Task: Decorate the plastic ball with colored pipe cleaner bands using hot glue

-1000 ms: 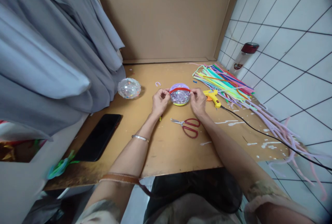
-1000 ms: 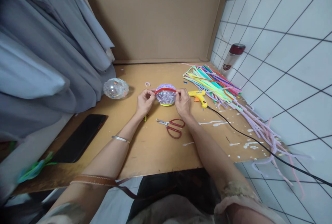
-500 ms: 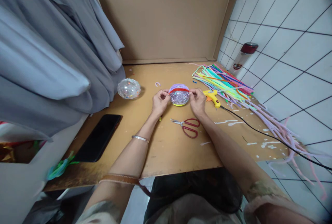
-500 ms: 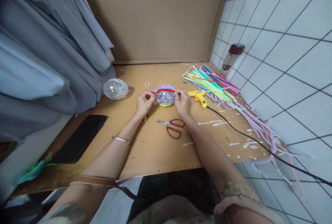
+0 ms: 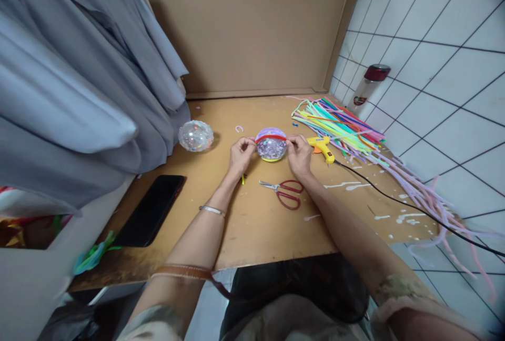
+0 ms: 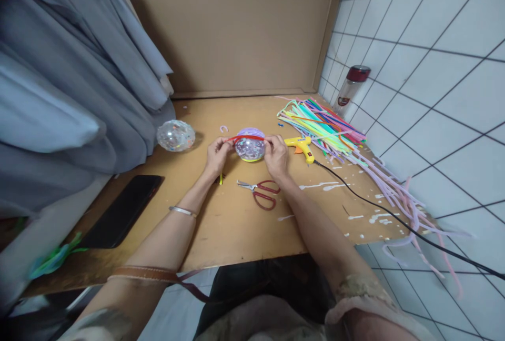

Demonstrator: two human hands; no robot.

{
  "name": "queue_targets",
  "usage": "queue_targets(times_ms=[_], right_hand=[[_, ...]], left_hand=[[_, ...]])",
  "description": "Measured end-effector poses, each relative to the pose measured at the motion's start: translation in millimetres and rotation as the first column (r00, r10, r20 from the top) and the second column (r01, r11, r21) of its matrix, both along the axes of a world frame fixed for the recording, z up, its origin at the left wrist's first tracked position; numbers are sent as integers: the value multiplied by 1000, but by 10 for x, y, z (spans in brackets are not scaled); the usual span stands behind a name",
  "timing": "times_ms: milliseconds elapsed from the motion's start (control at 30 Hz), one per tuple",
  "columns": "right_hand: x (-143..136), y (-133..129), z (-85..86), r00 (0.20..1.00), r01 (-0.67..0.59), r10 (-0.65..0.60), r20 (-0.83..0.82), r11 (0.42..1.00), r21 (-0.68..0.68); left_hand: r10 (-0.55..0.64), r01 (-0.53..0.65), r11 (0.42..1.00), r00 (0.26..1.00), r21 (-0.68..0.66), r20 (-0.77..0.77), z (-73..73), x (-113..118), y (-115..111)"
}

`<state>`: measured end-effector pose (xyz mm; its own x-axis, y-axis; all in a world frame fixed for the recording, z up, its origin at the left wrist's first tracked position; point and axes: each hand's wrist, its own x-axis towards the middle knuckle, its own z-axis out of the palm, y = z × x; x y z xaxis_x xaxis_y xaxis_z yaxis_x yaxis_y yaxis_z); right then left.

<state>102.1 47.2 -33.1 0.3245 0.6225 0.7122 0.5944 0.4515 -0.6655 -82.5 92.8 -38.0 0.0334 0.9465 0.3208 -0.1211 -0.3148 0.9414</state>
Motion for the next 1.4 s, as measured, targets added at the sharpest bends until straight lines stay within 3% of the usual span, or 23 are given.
queue_targets(times_ms=[133, 233, 500, 600, 667, 733, 800, 867, 967, 1067, 1267, 1400], right_hand=[[-18, -22, 15, 998, -34, 34, -54, 999, -8], [-18, -13, 15, 996, -23, 22, -88, 1000, -19], [-5, 0, 2, 995, -64, 60, -82, 997, -39], [-6, -4, -5, 996, -66, 62, -56, 996, -60], [-5, 0, -14, 997, -60, 57, -42, 995, -76], [-1, 7, -25, 998, -58, 55, -34, 995, -87], [2, 14, -34, 998, -59, 56, -34, 995, -86], [6, 17, -39, 998, -63, 60, -34, 995, -77], [9, 16, -42, 997, -71, 69, -30, 995, -65], [12, 15, -46, 997, -79, 77, -24, 995, -65], [29, 35, -63, 998, -65, 66, 21, 997, -29], [47, 42, -50, 998, -54, 54, 39, 999, -3]], left_hand=[[-76, 83, 996, 986, -38, 151, 9, -6, 20], [-91, 100, 994, 982, -45, 168, 30, -37, 62], [-43, 45, 997, 999, -62, 30, 153, -265, 166], [104, -103, 995, 993, 14, -52, 220, -337, 122], [294, -281, 956, 932, 86, -213, 267, -395, 81], [388, -374, 919, 792, 127, -472, 312, -450, 41], [312, -343, 934, 644, 100, -698, 349, -483, 5], [153, -263, 965, 535, 8, -831, 375, -485, -24], [-3, -193, 977, 411, -90, -912, 400, -446, -55], [-19, -194, 977, 321, -85, -947, 421, -406, -74], [20, -273, 961, 229, -45, -973, 474, -399, -100], [-28, -281, 956, 198, -84, -980, 508, -408, -100]])
